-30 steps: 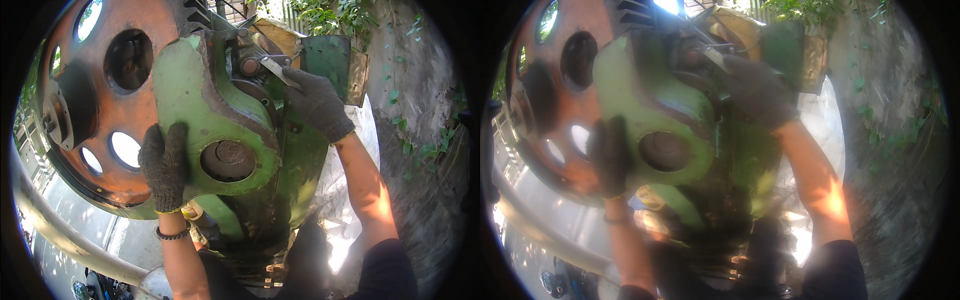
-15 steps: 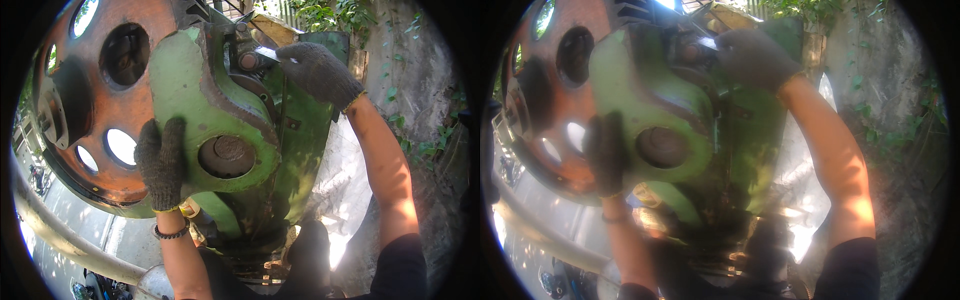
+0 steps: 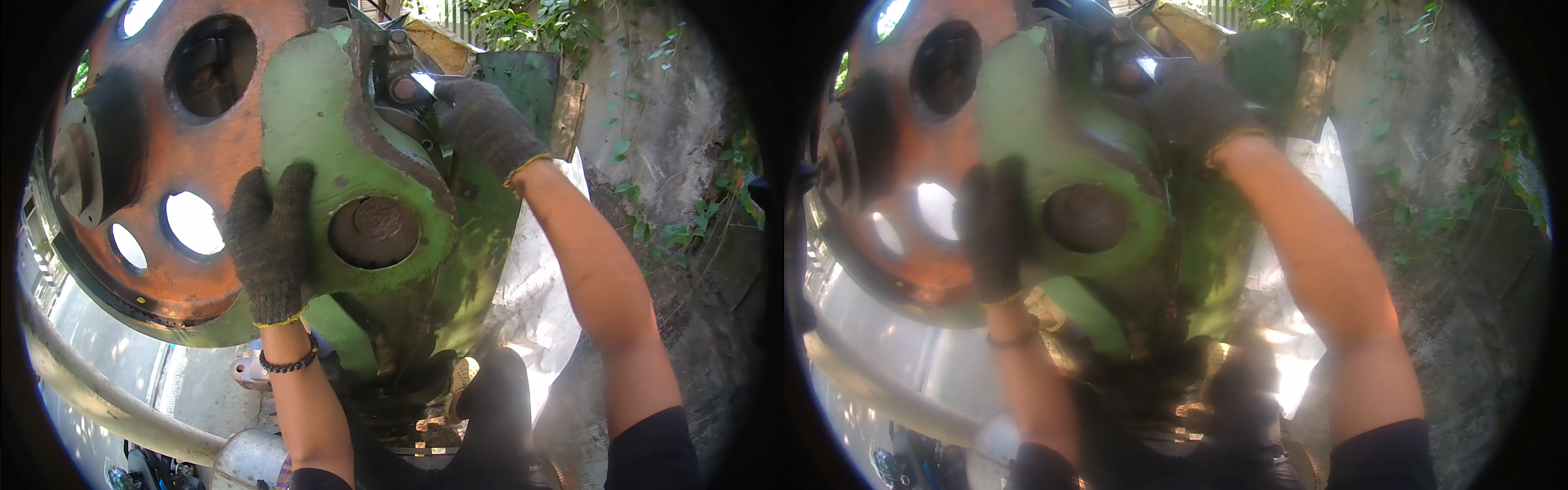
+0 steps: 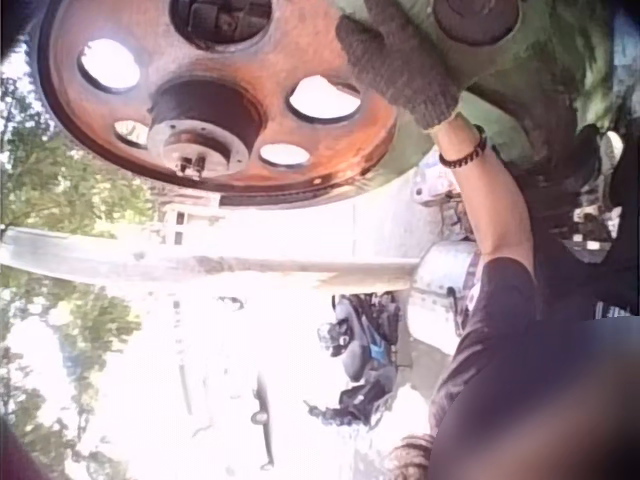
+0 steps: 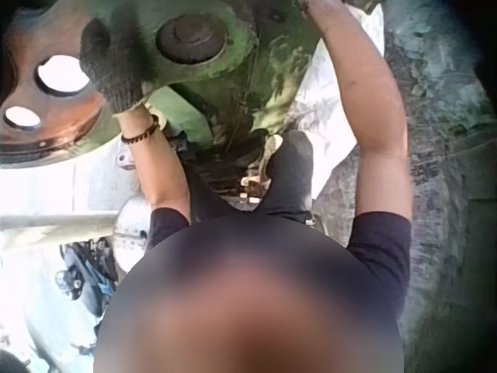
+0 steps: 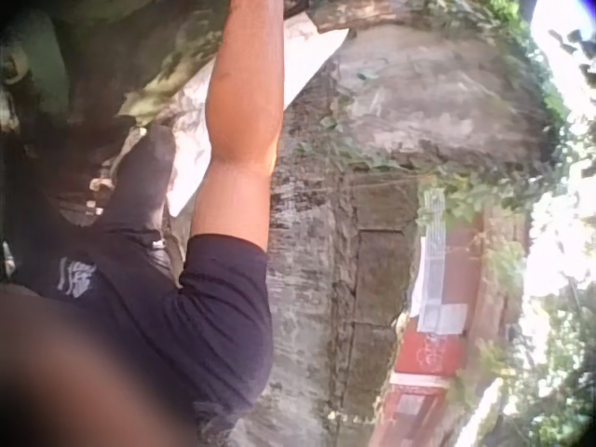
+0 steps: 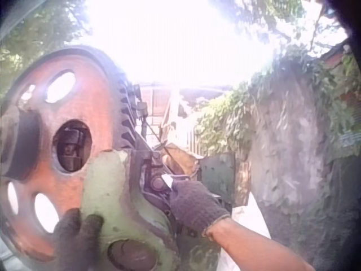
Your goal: The person uses a cloth to wipe and clean the surface of a large green metal machine part. They repeatedly rub different areas of the component, including around bolts and edges, while occasionally adjusting their grip and position.
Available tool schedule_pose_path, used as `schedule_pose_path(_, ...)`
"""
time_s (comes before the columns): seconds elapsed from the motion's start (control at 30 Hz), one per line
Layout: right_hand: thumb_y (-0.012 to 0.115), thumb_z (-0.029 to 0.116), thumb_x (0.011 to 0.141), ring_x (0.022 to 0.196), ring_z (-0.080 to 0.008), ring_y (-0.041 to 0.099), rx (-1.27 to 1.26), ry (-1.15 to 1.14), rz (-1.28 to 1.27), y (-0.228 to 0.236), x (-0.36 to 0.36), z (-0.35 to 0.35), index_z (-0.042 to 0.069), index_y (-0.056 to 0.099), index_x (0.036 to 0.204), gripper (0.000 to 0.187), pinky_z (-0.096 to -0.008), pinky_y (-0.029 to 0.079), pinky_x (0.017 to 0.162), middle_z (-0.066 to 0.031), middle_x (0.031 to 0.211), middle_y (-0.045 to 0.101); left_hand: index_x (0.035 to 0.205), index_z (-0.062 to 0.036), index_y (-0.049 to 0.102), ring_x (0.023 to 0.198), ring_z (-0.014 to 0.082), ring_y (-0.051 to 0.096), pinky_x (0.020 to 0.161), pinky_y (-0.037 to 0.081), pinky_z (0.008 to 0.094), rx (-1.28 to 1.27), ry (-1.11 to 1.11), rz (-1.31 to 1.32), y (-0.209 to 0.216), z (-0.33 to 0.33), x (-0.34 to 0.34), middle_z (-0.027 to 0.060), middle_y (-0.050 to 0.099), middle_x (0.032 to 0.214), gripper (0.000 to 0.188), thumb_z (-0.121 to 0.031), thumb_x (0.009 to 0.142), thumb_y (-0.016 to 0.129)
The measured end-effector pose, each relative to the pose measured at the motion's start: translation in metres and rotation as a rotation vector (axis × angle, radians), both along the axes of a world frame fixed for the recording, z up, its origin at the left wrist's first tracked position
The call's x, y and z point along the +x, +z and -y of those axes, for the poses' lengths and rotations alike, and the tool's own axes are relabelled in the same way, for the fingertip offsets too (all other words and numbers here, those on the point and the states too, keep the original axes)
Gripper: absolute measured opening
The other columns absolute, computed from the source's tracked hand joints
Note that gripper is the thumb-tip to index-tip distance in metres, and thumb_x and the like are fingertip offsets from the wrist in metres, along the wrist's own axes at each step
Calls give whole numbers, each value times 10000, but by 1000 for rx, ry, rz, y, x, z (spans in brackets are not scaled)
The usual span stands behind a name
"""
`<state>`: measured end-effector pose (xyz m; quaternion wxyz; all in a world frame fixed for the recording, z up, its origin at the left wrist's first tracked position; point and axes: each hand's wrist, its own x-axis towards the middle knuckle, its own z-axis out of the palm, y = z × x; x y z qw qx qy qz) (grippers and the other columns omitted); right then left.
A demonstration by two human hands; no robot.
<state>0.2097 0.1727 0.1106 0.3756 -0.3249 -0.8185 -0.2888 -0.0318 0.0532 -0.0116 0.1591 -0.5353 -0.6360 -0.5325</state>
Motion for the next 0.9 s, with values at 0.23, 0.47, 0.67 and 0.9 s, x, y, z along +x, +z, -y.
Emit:
schedule_pose_path(0.23,541,233,966,957,-447,664,23,82,-181,-27,-10,19,66,704,1160,304,-510,517,873,-251,1021,693,1033,28,677,761,213,643,748,513,371,308,-209,269,12,10,15,165,715,868,407,-359,917,727)
schedule_pose_path(0.47,549,276,977,1018,-440,654,167,110,-224,-39,-16,18,90,651,1286,375,-530,502,890,-255,1082,687,1050,27,683,822,321,697,783,522,419,306,-181,172,13,10,11,214,722,907,492,-442,904,699)
schedule_pose_path(0.67,551,268,975,979,-458,650,-62,76,-182,-26,-1,28,111,631,1312,380,-527,507,878,-271,1039,680,1054,25,678,847,375,690,790,516,441,271,-111,105,14,8,8,229,708,904,517,-469,903,682)
schedule_pose_path(0.9,582,254,940,1043,-450,640,-291,136,-418,-28,-12,18,103,652,1299,396,-476,504,915,-266,1102,676,1040,27,663,807,328,676,778,514,423,223,-80,189,18,12,17,222,705,901,479,-431,904,697)
